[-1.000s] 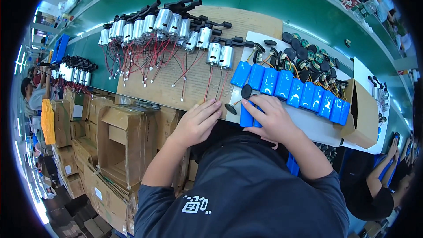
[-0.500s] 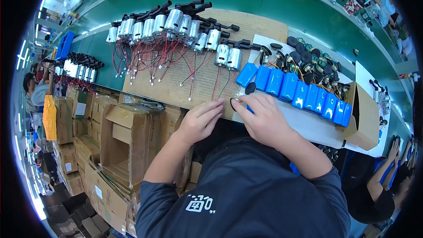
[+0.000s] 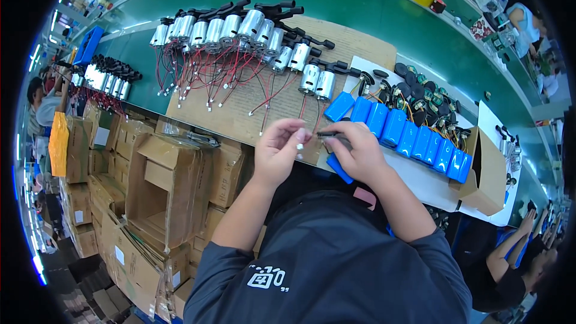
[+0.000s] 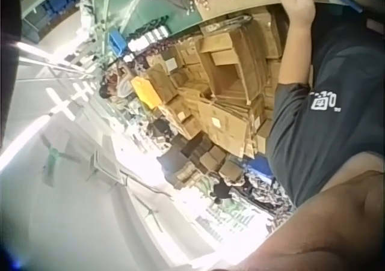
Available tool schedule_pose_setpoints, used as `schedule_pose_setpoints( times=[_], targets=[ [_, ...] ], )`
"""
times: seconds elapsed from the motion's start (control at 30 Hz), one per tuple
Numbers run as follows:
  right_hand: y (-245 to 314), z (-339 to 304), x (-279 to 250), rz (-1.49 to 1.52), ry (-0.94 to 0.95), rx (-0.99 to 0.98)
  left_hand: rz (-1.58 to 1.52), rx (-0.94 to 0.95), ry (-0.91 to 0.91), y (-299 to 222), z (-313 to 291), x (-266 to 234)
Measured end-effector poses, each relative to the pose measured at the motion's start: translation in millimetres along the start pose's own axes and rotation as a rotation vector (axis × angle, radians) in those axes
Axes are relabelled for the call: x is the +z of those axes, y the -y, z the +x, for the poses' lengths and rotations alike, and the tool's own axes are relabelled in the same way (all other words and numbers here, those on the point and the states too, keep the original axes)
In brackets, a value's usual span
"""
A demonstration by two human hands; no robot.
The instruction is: Assembling and wiring battery packs at a factory production line.
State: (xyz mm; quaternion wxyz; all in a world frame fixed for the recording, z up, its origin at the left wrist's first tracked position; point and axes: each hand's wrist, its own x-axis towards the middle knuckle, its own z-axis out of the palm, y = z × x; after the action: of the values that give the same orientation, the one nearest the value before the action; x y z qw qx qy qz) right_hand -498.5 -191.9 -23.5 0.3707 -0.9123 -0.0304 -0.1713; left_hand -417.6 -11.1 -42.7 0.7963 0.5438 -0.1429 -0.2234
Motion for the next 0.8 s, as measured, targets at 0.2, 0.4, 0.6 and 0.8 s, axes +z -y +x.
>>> schedule_pose_setpoints(
  times=[0.2,0.4,0.6,0.8],
  targets=[
    [-1.0,3.5,-8.1,0.434,-0.044,0.363,0.424,0.473,0.207,4.2,12.1,17.3],
    [-9.2,8.9,-4.3,0.933,-0.181,0.451,0.653,0.608,0.165,5.9,16.1,36.7],
    [-0.6,15.6,-5.3,1.095,-0.246,0.565,0.776,0.743,0.061,11.1,27.2,55.1],
    [4.0,18.0,-9.0,1.239,-0.272,0.746,0.234,0.162,-0.182,-2.2,27.5,45.4]
  ],
)
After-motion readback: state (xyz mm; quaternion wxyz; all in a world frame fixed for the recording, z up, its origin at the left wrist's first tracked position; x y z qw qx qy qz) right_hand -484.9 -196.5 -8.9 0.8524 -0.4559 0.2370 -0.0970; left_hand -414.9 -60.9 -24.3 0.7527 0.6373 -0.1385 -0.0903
